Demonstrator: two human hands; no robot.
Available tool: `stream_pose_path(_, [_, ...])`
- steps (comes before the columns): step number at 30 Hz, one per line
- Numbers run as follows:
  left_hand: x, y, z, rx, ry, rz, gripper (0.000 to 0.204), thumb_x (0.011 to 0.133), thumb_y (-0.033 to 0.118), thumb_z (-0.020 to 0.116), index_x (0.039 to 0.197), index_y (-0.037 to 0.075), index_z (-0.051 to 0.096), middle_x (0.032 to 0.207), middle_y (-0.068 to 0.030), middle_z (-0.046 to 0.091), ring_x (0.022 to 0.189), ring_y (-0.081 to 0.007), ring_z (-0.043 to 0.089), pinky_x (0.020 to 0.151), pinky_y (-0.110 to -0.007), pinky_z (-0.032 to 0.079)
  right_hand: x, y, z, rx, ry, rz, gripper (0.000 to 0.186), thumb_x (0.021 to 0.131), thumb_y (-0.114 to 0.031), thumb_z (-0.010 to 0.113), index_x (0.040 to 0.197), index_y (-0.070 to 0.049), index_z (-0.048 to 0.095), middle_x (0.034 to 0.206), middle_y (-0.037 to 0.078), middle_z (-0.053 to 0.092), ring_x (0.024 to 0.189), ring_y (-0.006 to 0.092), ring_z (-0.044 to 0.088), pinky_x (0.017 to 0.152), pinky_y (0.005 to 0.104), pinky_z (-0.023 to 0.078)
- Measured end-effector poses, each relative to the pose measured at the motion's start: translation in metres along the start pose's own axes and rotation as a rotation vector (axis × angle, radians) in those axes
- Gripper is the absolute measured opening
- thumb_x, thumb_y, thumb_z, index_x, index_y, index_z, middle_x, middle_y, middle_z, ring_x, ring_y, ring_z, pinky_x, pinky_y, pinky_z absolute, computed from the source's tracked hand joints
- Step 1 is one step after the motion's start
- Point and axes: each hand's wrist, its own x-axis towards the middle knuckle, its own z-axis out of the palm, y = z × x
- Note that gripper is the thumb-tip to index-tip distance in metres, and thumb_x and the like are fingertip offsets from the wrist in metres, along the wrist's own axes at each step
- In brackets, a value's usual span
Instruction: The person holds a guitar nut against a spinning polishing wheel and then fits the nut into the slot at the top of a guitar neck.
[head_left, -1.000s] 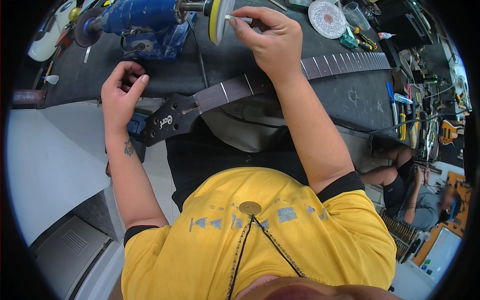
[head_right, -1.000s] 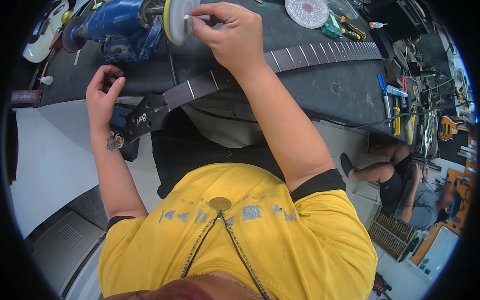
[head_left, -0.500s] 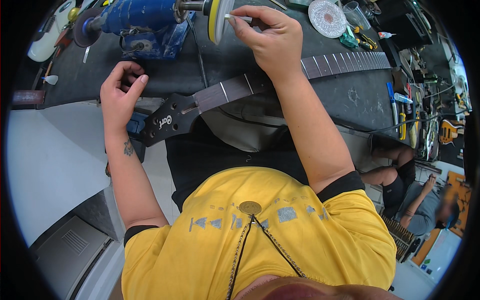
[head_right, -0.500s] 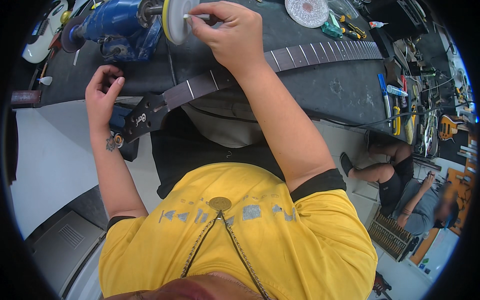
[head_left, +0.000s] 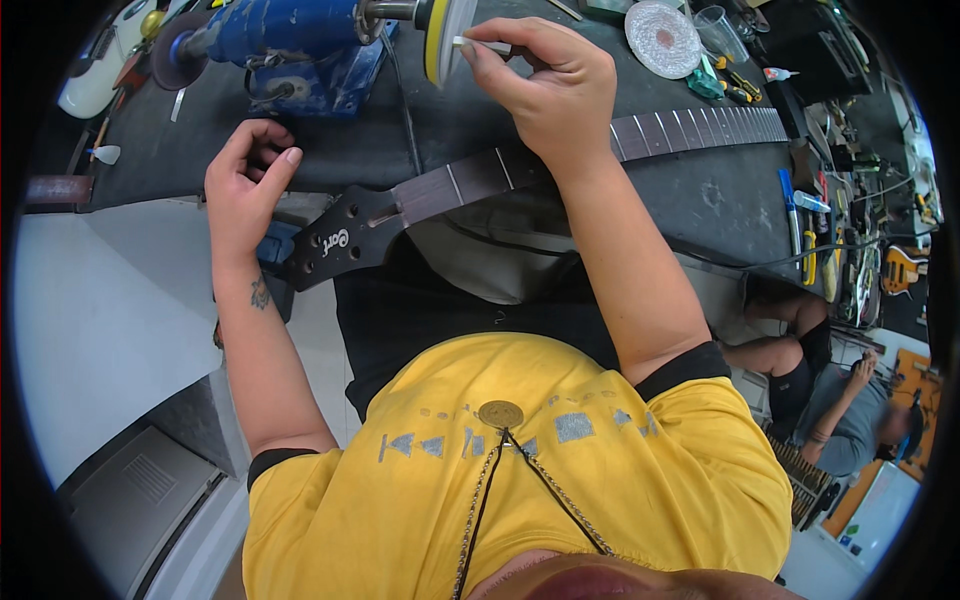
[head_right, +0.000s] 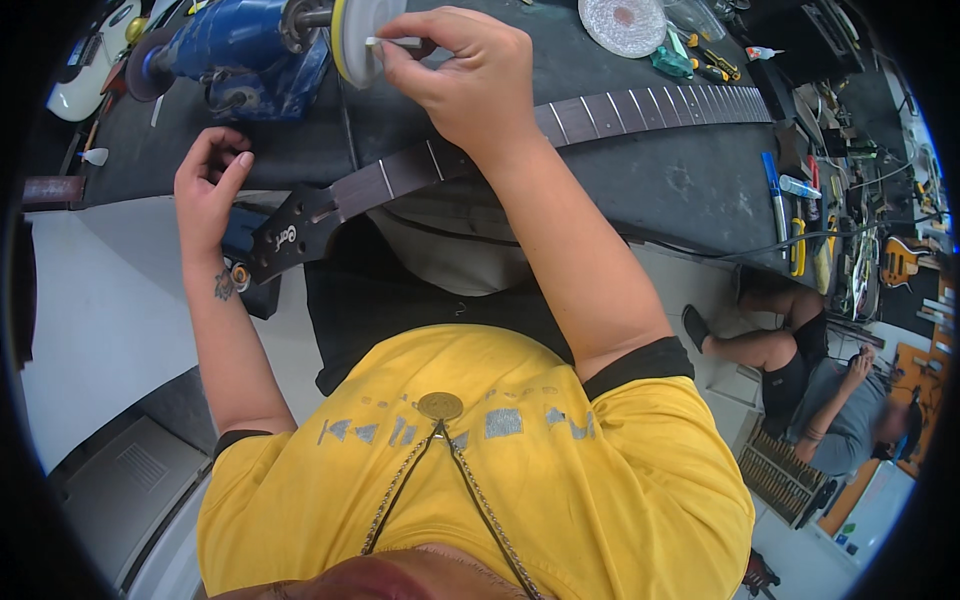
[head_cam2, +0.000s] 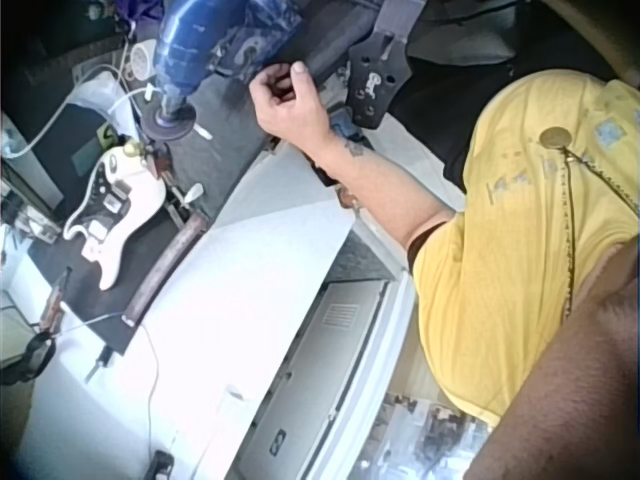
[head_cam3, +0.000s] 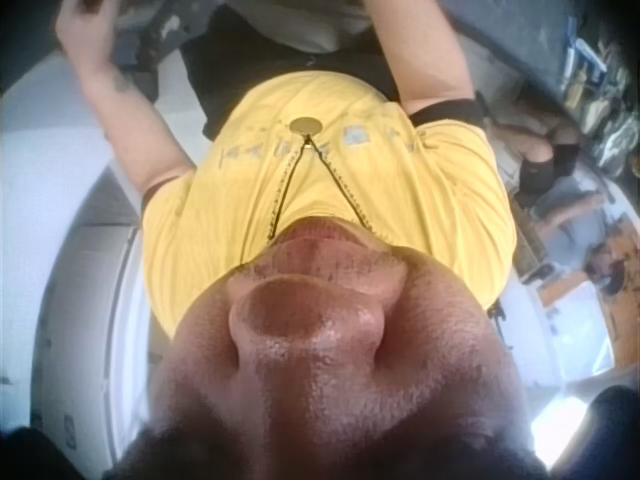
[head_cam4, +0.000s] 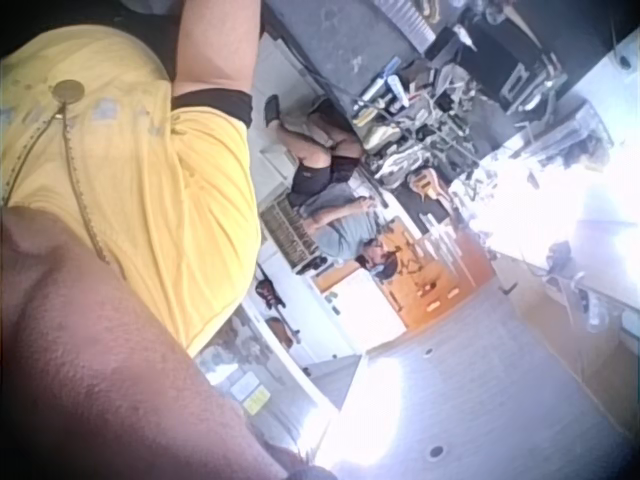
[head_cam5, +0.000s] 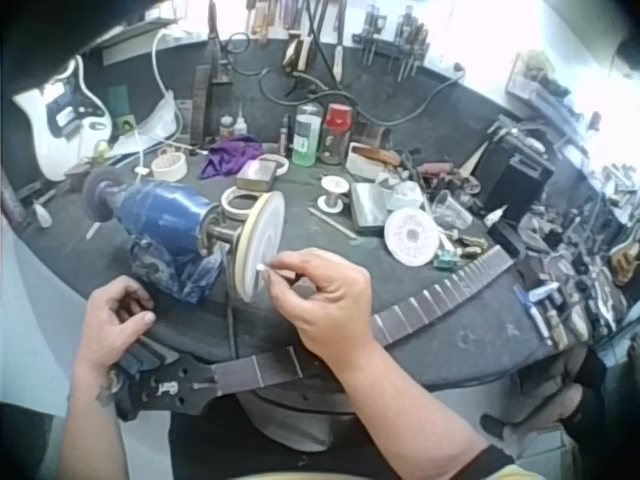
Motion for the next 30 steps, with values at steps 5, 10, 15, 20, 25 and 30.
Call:
stream_pose_path(5, [-0.0004, -0.0016, -0.001, 0.0, -0.003, 0.0, 0.022, 0.097, 0.009, 0.085, 0.116, 0.001, 0.076, 0.106, -0.0001, 0.075, 0.087, -0.0059, 0.061, 0.072, -0.023, 0.05, 0.0, 0.0001, -0.0012, 0.014, -0.025, -0.061, 0.013, 0.094, -0.004, 0.091, 0.106, -0.001, 0.088, 0.096, 0.003, 0.083, 0.087, 0.0103, 0.074, 0.079, 0.025, 0.057])
stream_pose_path(10, [-0.0012, -0.0036, -0.0035, 0.013, -0.03, -0.037, 0.024, 0.099, 0.01, 0.083, 0.119, 0.0, 0.074, 0.112, -0.0019, 0.075, 0.094, -0.0096, 0.058, 0.088, -0.027, 0.049, 0.0005, -0.002, -0.0011, 0.029, -0.033, -0.057, 0.013, 0.093, -0.003, 0.091, 0.106, -0.001, 0.089, 0.097, 0.004, 0.084, 0.085, 0.0098, 0.074, 0.078, 0.0247, 0.057])
stream_pose_path(15, [-0.0002, -0.0019, -0.0027, 0.031, -0.03, -0.035, 0.024, 0.099, 0.011, 0.083, 0.119, 0.0, 0.074, 0.112, -0.002, 0.075, 0.093, -0.0096, 0.059, 0.088, -0.027, 0.049, 0.0002, -0.0017, -0.0005, 0.026, -0.034, -0.046, 0.014, 0.093, -0.003, 0.091, 0.106, -0.001, 0.09, 0.096, 0.003, 0.085, 0.084, 0.0084, 0.074, 0.073, 0.0238, 0.055])
stream_pose_path(20, [-0.0008, -0.0035, -0.0038, 0.038, -0.031, -0.03, 0.023, 0.099, 0.011, 0.083, 0.118, 0.001, 0.074, 0.111, -0.0016, 0.075, 0.092, -0.0094, 0.059, 0.086, -0.027, 0.049, -0.0005, -0.0009, 0.0001, 0.041, -0.03, -0.045, 0.014, 0.092, -0.003, 0.091, 0.106, -0.002, 0.09, 0.096, 0.003, 0.085, 0.083, 0.0079, 0.073, 0.071, 0.0231, 0.053])
stream_pose_path(25, [-0.0002, -0.0023, -0.0032, 0.027, -0.029, -0.033, 0.023, 0.099, 0.01, 0.083, 0.117, 0.0, 0.074, 0.111, -0.0016, 0.074, 0.093, -0.0095, 0.059, 0.086, -0.027, 0.049, 0.0, 0.0009, 0.0, 0.041, -0.03, -0.051, 0.013, 0.093, -0.003, 0.091, 0.106, -0.002, 0.09, 0.096, 0.003, 0.085, 0.083, 0.008, 0.073, 0.071, 0.0232, 0.053])
stream_pose_path(30, [-0.0006, -0.0023, -0.0034, 0.028, -0.026, -0.04, 0.023, 0.099, 0.01, 0.083, 0.118, 0.0, 0.074, 0.111, -0.0015, 0.074, 0.093, -0.0098, 0.059, 0.087, -0.027, 0.049, -0.0004, 0.0003, -0.0012, 0.023, -0.042, -0.05, 0.013, 0.093, -0.004, 0.092, 0.106, -0.002, 0.09, 0.096, 0.003, 0.085, 0.084, 0.0081, 0.074, 0.072, 0.0231, 0.054])
